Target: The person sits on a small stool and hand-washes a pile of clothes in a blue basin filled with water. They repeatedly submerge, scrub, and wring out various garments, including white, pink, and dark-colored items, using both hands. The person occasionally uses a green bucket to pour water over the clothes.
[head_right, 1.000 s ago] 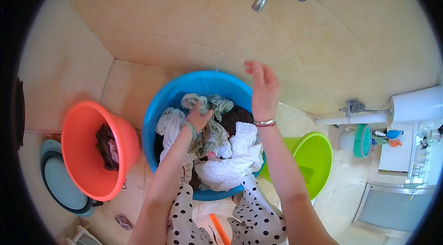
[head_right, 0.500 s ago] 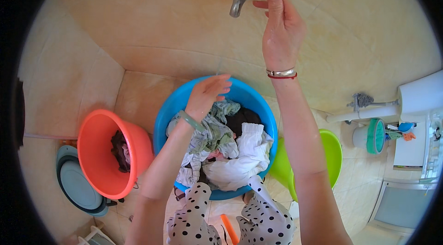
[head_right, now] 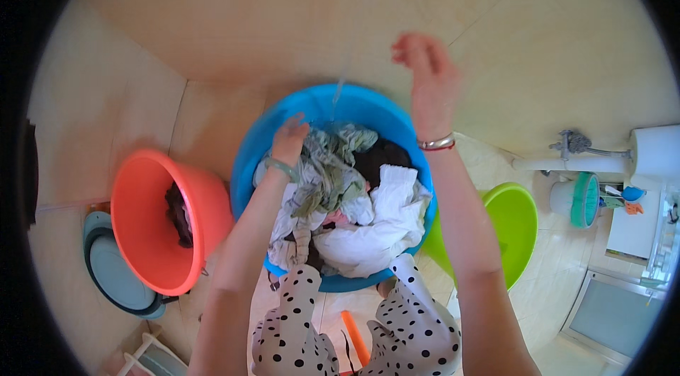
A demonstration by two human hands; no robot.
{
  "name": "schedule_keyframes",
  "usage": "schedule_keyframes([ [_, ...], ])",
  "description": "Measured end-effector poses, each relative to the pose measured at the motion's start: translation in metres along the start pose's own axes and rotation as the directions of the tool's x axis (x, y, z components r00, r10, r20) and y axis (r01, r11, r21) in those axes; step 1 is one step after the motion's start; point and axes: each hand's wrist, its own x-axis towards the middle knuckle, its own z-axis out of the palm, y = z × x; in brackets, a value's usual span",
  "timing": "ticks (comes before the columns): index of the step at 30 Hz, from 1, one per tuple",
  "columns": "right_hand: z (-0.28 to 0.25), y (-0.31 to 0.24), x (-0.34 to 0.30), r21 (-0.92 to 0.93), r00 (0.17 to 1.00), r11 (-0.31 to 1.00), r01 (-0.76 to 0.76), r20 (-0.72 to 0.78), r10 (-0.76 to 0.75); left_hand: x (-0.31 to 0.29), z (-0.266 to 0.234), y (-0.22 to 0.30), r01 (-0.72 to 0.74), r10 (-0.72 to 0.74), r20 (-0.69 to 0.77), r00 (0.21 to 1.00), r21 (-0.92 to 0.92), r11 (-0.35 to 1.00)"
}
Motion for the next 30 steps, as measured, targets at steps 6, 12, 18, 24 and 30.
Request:
schedule_keyframes([
  [6,0.027,0.174,-0.079,-0.603,0.842,0.795,0.067,0.462,0.280,0.010,0.031,-0.038,0.136,-0.159,0.038,0.987,0.343,0.929],
  [12,0.072,0.225,-0.103,-0.858,0.714,0.428,0.283,0.487,0.503,0.010,0.050,-0.066,0.184,-0.332,0.163,0.929,0.573,0.799],
  [18,0.087,0.265,-0.109,-0.915,0.668,0.263,0.306,0.403,0.625,0.037,0.038,-0.096,0.369,-0.386,-0.058,0.921,0.452,0.812],
  [24,0.035,0.380,-0.106,-0.928,0.882,0.166,0.335,0.371,0.292,0.047,0.078,-0.084,0.199,-0.211,-0.002,0.977,0.341,0.919],
  [30,0.099,0.301,-0.103,-0.655,0.809,0.755,0.015,0.452,0.376,0.059,0.030,-0.148,0.403,-0.381,0.155,0.912,-0.524,0.751],
])
